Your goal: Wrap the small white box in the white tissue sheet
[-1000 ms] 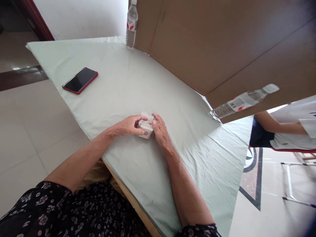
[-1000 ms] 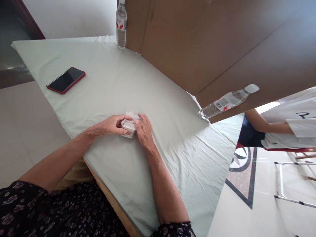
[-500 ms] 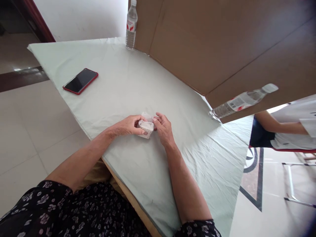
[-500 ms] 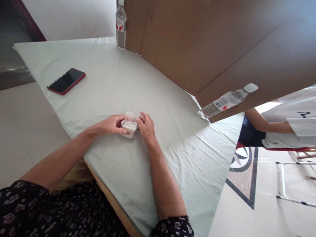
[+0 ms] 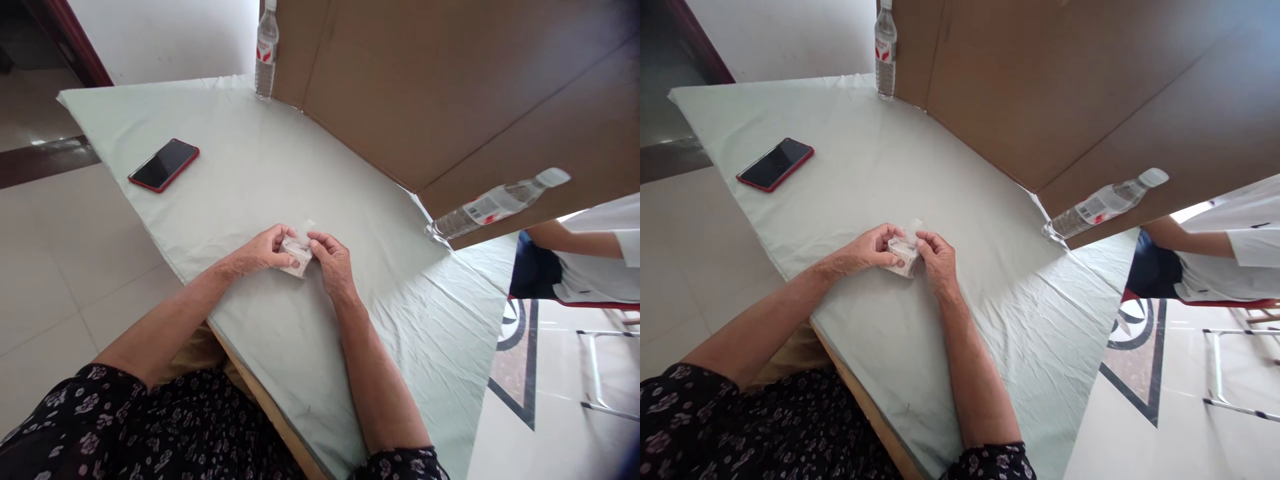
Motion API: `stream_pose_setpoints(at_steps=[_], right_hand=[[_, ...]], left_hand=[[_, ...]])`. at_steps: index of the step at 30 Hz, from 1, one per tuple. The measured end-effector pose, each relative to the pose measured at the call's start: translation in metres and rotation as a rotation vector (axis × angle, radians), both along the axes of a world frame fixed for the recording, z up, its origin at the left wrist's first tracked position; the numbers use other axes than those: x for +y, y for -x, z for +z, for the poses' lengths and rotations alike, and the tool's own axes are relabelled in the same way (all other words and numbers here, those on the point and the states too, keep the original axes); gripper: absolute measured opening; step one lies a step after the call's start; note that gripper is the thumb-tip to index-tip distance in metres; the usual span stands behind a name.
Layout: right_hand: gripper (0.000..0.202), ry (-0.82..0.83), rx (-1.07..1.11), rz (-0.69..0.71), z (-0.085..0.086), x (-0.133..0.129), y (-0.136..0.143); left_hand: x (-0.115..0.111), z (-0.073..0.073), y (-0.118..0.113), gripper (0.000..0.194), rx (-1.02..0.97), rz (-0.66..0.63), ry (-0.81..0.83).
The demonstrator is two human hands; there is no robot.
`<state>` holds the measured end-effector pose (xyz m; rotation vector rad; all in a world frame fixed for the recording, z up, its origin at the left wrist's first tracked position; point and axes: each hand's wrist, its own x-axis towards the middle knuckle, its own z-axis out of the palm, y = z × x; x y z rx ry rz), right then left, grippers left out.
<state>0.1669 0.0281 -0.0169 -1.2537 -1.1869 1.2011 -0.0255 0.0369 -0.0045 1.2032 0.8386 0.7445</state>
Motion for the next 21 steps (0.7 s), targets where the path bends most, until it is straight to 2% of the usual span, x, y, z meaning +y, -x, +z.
stream_pose_setpoints(at_steps=[4, 6, 8, 13, 21], right_hand=[[0.059, -0.013, -0.038, 0.131, 0.0021, -0.0049, -0.0042], [0.073, -0.029, -0.091, 0.181, 0.0017, -0.0071, -0.0053], [0.078, -0.049, -0.135, 0.184, 0.0007, -0.0088, -0.0053], [0.078, -0.045, -0.102, 0.15, -0.0001, -0.0101, -0.0043], [0.053, -0.019, 0.084, -0.018, 0.0043, -0.0009, -0.0001]], left_hand=[[-0.001, -0.0003, -0.0001, 0.095, -0.013, 0.042, 0.003], [-0.0017, 0.0004, 0.0006, 0.101, 0.01, 0.038, -0.017], [-0.0023, 0.001, 0.0013, 0.101, 0.037, 0.029, -0.037], [-0.0025, 0.001, 0.0009, 0.106, 0.037, 0.017, -0.035], [-0.0048, 0.0062, -0.0029, 0.109, -0.012, -0.034, 0.014]])
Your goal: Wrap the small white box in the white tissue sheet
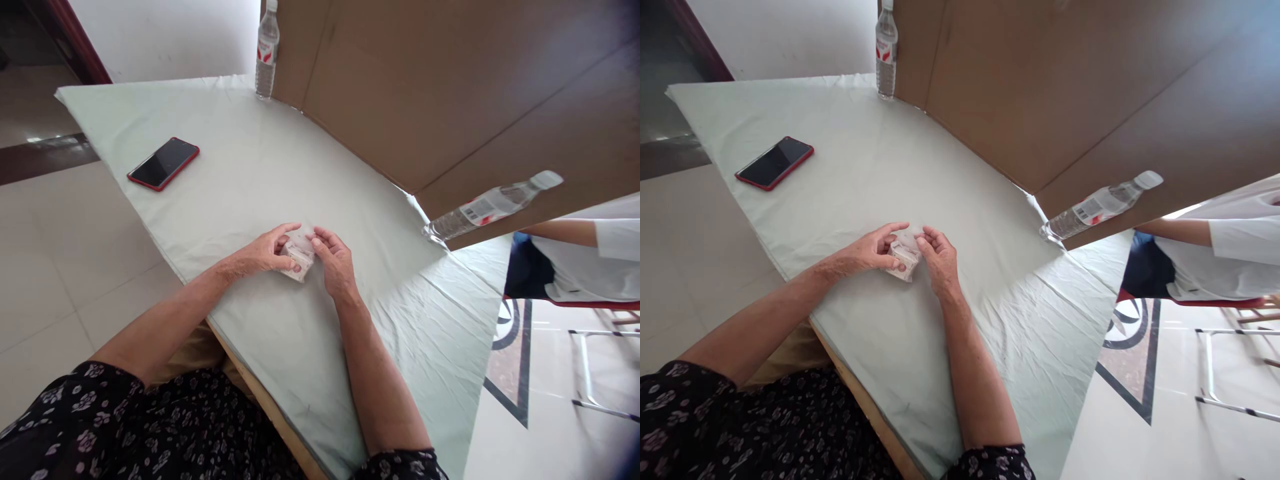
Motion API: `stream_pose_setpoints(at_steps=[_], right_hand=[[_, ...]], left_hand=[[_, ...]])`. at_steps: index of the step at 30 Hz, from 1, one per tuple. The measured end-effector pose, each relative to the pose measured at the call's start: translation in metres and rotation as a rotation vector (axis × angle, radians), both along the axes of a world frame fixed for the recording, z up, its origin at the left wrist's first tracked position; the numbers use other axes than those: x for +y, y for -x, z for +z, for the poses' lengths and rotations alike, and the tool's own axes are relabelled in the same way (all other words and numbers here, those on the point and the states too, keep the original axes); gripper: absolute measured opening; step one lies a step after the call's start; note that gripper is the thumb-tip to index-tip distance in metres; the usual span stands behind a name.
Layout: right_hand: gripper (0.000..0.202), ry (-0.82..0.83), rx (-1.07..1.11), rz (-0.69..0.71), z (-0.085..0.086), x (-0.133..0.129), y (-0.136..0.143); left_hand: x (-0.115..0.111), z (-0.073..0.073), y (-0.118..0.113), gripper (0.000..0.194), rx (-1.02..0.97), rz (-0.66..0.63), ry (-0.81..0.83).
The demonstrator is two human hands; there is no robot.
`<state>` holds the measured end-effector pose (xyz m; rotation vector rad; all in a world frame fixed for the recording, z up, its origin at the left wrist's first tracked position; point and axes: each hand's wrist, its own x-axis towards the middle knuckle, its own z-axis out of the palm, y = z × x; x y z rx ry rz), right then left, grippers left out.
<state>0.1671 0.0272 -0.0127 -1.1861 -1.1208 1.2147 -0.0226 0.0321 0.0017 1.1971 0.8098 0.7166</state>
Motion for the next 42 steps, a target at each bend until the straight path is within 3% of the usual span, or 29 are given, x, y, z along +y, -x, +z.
stream_pose_setpoints(at_steps=[8, 13, 18, 26, 31, 37, 39, 42], right_hand=[[0.038, -0.129, -0.081, -0.103, 0.005, 0.003, 0.007], [0.017, -0.286, -0.394, -0.112, 0.011, -0.009, 0.011], [0.008, -0.412, -0.649, -0.112, 0.011, -0.015, 0.015], [0.014, -0.578, -0.751, -0.042, 0.0, -0.012, 0.013], [0.015, -0.608, -0.866, 0.039, -0.003, -0.01, 0.009], [0.015, -0.653, -0.924, 0.063, -0.005, -0.018, 0.003], [0.026, -0.61, -0.866, 0.038, -0.007, -0.018, 0.0], [0.066, -0.49, -0.762, 0.064, -0.014, -0.012, -0.005]], left_hand=[[0.001, -0.005, 0.001, 0.099, 0.039, -0.03, -0.055], [0.004, -0.011, 0.003, 0.062, 0.121, 0.038, -0.162], [0.004, -0.013, 0.002, 0.068, 0.203, 0.161, -0.248], [0.007, -0.014, 0.004, 0.06, 0.353, 0.195, -0.408], [0.01, -0.01, 0.01, 0.069, 0.228, 0.113, -0.266], [0.01, -0.014, 0.01, 0.068, 0.12, 0.152, -0.213], [0.01, -0.015, 0.01, 0.066, 0.134, 0.154, -0.214], [0.01, -0.014, 0.009, 0.066, 0.158, 0.16, -0.212]])
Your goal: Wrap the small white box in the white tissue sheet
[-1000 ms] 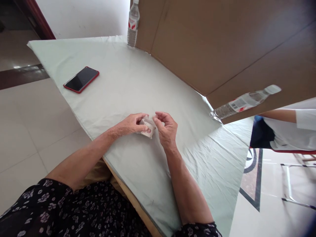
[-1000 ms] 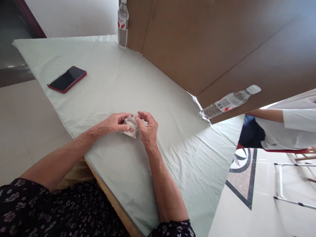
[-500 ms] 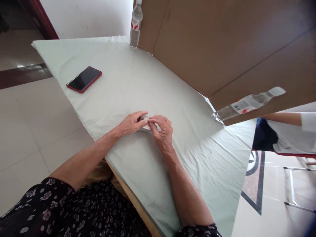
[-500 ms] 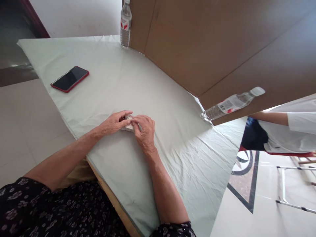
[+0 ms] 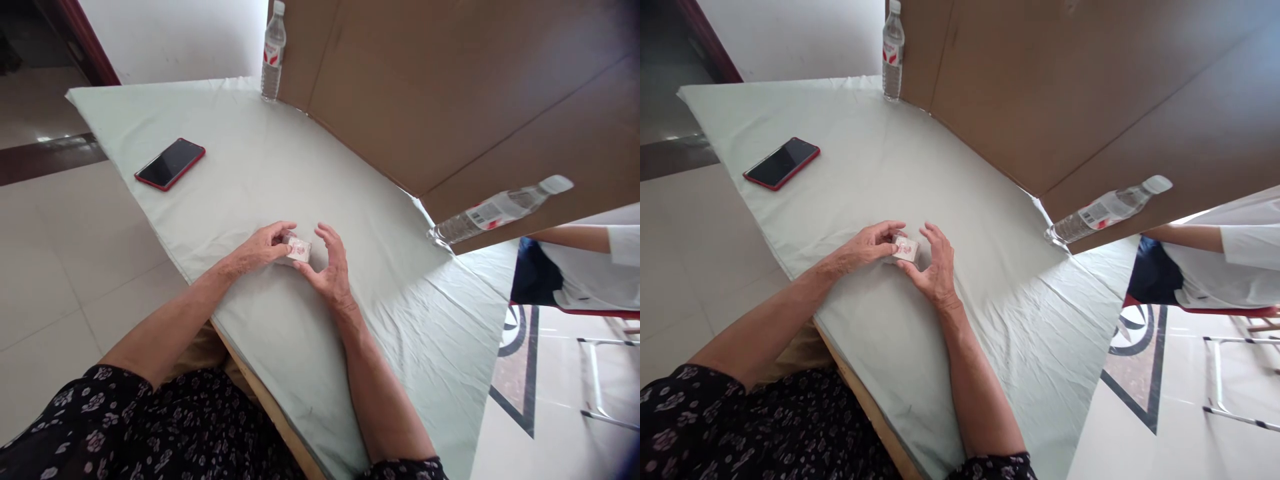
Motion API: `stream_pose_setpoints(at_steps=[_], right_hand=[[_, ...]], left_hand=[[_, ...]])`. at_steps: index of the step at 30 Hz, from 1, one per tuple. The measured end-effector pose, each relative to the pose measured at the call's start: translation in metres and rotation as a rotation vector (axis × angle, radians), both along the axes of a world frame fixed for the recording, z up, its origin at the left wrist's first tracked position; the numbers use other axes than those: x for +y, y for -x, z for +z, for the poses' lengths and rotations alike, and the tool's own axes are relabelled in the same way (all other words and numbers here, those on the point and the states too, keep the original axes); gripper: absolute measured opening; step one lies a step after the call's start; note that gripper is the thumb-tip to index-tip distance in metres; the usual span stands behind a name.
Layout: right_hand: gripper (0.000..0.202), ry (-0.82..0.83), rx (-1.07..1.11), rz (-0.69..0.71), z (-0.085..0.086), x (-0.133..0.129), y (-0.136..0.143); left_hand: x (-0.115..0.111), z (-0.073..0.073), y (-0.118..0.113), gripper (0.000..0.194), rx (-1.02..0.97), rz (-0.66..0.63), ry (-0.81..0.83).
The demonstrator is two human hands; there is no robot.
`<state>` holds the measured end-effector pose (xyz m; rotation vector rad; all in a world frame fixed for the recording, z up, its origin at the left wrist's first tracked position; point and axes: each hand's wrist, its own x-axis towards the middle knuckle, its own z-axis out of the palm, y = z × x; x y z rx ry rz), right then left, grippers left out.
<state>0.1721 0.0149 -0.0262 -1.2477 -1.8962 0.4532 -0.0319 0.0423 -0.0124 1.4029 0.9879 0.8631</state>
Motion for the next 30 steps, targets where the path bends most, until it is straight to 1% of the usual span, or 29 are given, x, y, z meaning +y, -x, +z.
stream_pose_setpoints(at_steps=[1, 2, 3, 5, 8, 10, 13, 16, 20, 23, 25, 28, 30], right_hand=[[0.079, 0.059, 0.019, 0.015, -0.002, 0.002, -0.001], [0.086, 0.117, 0.033, 0.034, -0.004, 0.004, -0.002], [0.088, 0.16, 0.045, 0.051, -0.006, 0.005, -0.002], [0.082, 0.185, 0.066, 0.071, -0.007, 0.005, -0.001], [0.072, 0.126, 0.077, 0.067, -0.005, 0.0, 0.005], [0.069, 0.143, 0.057, 0.077, -0.004, -0.002, 0.008], [0.067, 0.253, 0.041, 0.104, -0.005, 0.0, 0.007], [0.073, 0.29, 0.058, 0.146, -0.006, 0.003, 0.003], [0.09, 0.246, 0.102, 0.185, -0.007, 0.003, 0.0], [0.095, 0.235, 0.115, 0.174, -0.009, 0.002, 0.001], [0.093, 0.245, 0.101, 0.168, -0.008, 0.002, 0.002], [0.074, 0.269, 0.059, 0.133, -0.006, 0.0, 0.004], [0.062, 0.264, 0.024, 0.101, -0.004, -0.003, 0.007]], left_hand=[[0.0, 0.001, 0.0, 0.066, 0.007, 0.003, -0.001], [0.0, 0.002, -0.001, 0.067, 0.011, 0.006, -0.004], [-0.001, 0.003, -0.001, 0.069, 0.014, 0.009, -0.007], [-0.002, 0.005, -0.002, 0.072, 0.019, 0.023, -0.022], [-0.003, 0.007, -0.002, 0.073, 0.027, 0.073, -0.057], [-0.002, 0.007, -0.002, 0.067, 0.045, 0.154, -0.068], [-0.001, 0.005, -0.001, 0.057, 0.058, 0.29, -0.063], [0.0, 0.005, -0.001, 0.052, 0.016, 0.333, -0.064], [-0.001, 0.006, 0.0, 0.051, -0.009, 0.351, -0.068], [0.0, 0.007, 0.002, 0.056, -0.014, 0.33, -0.056], [0.0, 0.007, 0.004, 0.065, 0.0, 0.263, -0.032], [-0.001, 0.009, 0.005, 0.078, 0.049, 0.083, -0.024], [-0.002, 0.011, 0.005, 0.082, 0.078, 0.006, -0.047]])
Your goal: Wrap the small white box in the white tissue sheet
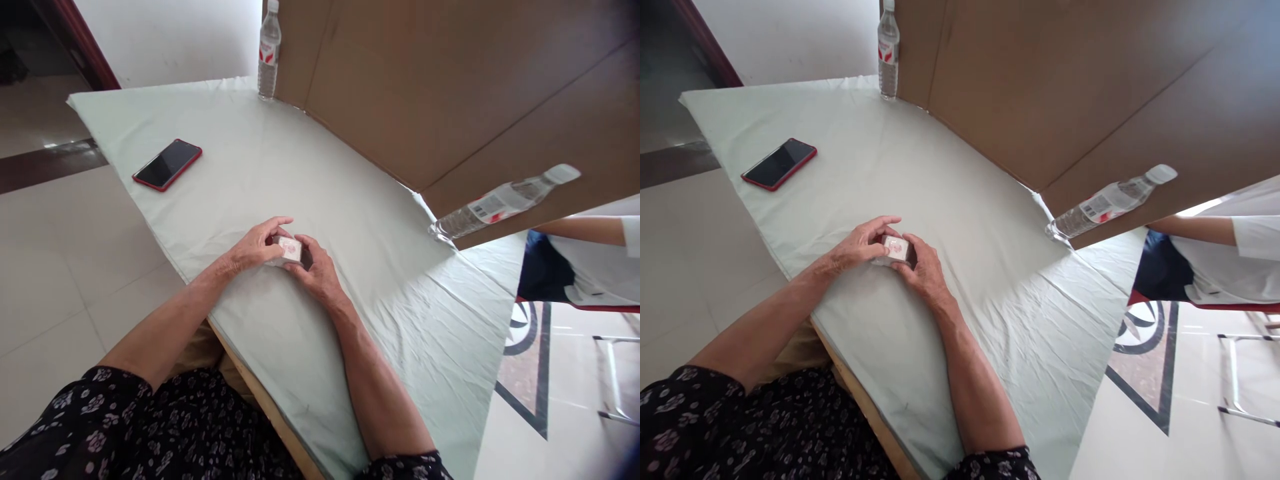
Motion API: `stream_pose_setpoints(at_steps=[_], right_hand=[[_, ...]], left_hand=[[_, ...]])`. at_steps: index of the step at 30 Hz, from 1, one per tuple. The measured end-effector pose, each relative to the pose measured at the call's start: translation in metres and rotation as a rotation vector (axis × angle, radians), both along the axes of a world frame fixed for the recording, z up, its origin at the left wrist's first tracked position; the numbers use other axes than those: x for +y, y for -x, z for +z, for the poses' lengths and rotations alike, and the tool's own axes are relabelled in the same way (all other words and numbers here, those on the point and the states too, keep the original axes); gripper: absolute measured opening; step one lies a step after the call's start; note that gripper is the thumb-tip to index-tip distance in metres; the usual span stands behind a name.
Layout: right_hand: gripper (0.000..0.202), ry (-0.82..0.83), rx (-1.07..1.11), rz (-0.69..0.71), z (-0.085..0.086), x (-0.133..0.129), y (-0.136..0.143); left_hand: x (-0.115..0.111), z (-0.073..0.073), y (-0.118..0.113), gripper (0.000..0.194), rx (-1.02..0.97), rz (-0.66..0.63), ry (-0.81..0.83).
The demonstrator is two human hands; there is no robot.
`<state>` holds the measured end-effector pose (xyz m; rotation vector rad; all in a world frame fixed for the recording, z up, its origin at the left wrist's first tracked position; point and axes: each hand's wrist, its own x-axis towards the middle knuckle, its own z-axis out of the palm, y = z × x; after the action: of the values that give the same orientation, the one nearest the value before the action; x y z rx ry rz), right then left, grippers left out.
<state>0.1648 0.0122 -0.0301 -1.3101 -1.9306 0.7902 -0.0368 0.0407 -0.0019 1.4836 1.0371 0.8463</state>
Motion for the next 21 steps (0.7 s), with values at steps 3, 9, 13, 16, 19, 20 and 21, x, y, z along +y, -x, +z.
stream_pose_setpoints(at_steps=[3, 9, 13, 16, 19, 20, 21], right_hand=[[0.056, -0.045, -0.026, -0.023, 0.002, -0.005, 0.005], [0.065, -0.066, -0.035, -0.049, -0.003, -0.003, 0.006], [0.063, -0.104, -0.059, -0.013, -0.007, 0.0, 0.003], [0.07, -0.207, -0.075, 0.0, -0.009, -0.001, 0.001], [0.068, -0.353, -0.136, 0.007, -0.01, -0.002, 0.001], [0.062, -0.399, -0.165, 0.01, -0.011, -0.002, 0.001], [0.055, -0.441, -0.195, 0.011, -0.011, -0.002, 0.001]], left_hand=[[-0.001, 0.002, 0.0, 0.082, -0.039, 0.006, 0.003], [0.0, 0.002, -0.002, 0.065, -0.213, 0.217, 0.078], [0.001, 0.0, -0.004, 0.051, -0.213, 0.311, 0.08], [0.001, 0.0, -0.004, 0.047, -0.209, 0.31, 0.091], [0.001, 0.0, -0.004, 0.047, -0.197, 0.294, 0.096], [0.001, 0.0, -0.004, 0.047, -0.186, 0.288, 0.094], [0.002, 0.0, -0.004, 0.047, -0.173, 0.283, 0.092]])
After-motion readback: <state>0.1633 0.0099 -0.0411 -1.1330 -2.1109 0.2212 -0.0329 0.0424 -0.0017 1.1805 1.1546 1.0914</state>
